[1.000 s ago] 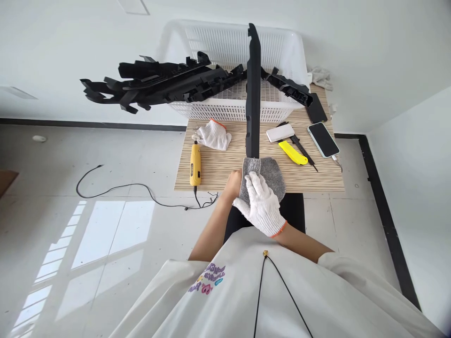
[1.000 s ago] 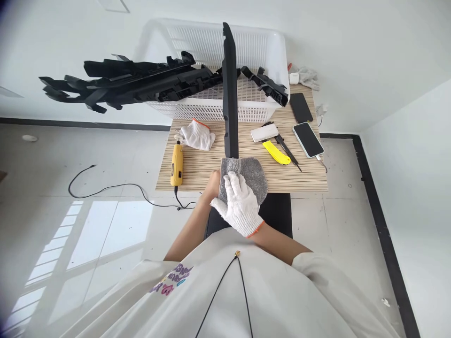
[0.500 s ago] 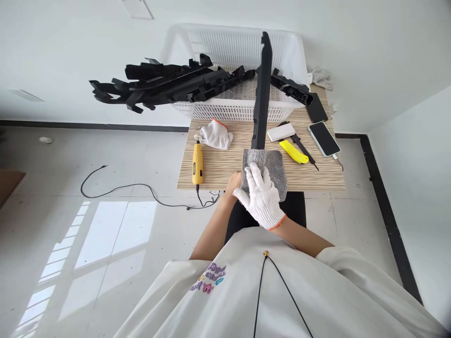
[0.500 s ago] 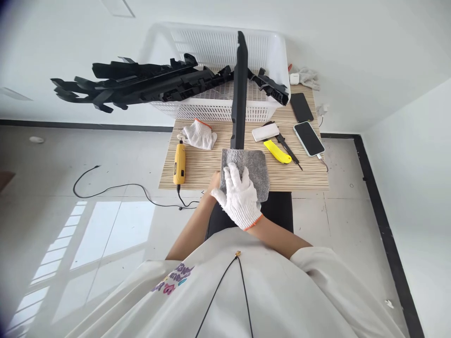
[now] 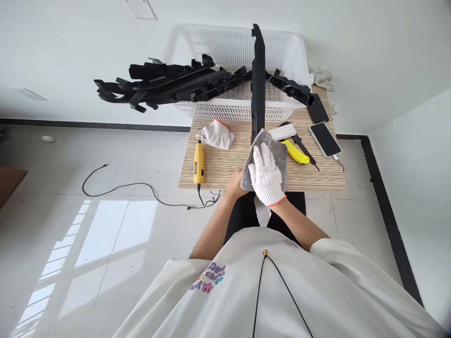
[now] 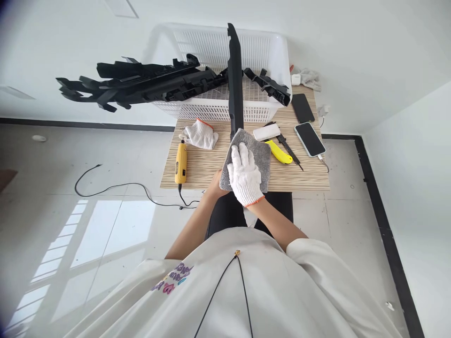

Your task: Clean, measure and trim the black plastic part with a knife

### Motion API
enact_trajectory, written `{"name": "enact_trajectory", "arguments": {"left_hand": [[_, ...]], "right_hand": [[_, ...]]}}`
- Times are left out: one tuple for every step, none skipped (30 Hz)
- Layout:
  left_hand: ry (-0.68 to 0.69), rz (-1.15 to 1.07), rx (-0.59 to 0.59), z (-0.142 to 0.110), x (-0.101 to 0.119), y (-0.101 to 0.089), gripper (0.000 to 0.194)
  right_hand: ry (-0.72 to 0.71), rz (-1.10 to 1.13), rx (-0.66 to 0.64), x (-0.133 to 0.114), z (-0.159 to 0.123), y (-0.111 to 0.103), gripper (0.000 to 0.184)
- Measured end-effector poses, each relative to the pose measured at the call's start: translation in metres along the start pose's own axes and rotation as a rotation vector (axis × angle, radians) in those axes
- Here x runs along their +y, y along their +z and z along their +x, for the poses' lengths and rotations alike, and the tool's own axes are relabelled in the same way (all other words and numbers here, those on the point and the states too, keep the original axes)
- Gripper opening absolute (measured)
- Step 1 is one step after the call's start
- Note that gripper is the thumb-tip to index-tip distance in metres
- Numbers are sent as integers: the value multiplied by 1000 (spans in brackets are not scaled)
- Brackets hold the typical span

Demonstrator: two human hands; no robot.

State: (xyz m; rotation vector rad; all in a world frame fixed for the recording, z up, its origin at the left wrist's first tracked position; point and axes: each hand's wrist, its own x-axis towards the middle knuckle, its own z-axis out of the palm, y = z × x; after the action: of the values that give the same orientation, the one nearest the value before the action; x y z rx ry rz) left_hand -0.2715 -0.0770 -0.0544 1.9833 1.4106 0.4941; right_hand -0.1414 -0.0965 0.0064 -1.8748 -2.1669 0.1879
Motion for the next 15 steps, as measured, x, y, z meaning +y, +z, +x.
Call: {"name": "enact_trajectory", "arguments": {"left_hand": [[3, 1, -2, 0, 0, 0, 27], [7, 1, -2, -1, 0, 0, 26], [13, -2, -1, -1, 0, 0, 23], [19, -6, 2, -1, 0, 0, 18], [23, -10, 8, -2, 1, 0, 13], [24, -15, 15, -1, 1, -1, 8], [23, -19, 23, -1, 2, -1, 6], [24, -25, 29, -1, 2, -1, 7], [27, -32, 36, 0, 2, -1, 9], [33, -41, 42, 0, 1, -1, 11], [41, -52, 46, 0, 1, -1, 12], [49, -63, 48, 0, 0, -2, 13], [56, -73, 50, 0, 0, -2, 12], [61, -82, 51, 0, -1, -2, 11], [65, -89, 50, -1, -1, -2, 9]], "right_hand": [[1, 2, -6, -2, 0, -1, 61], [-2, -2, -21, -3, -1, -2, 61], [-9, -10, -47, -4, -4, -3, 61], [-22, -18, -78, -3, -8, -5, 61], [-39, -25, -109, -2, -12, -6, 60], [-57, -28, -132, 0, -15, -8, 60], [-75, -26, -145, 3, -17, -10, 59], [-87, -21, -148, 5, -18, -12, 59], [-94, -12, -142, 7, -18, -14, 59], [-94, -2, -132, 9, -16, -16, 59], [-90, 8, -125, 9, -14, -18, 59], [-84, 17, -122, 9, -11, -20, 60], [-83, 25, -126, 9, -8, -22, 61], [-88, 31, -132, 10, -4, -24, 62], [-100, 37, -139, 11, 0, -26, 62]]}}
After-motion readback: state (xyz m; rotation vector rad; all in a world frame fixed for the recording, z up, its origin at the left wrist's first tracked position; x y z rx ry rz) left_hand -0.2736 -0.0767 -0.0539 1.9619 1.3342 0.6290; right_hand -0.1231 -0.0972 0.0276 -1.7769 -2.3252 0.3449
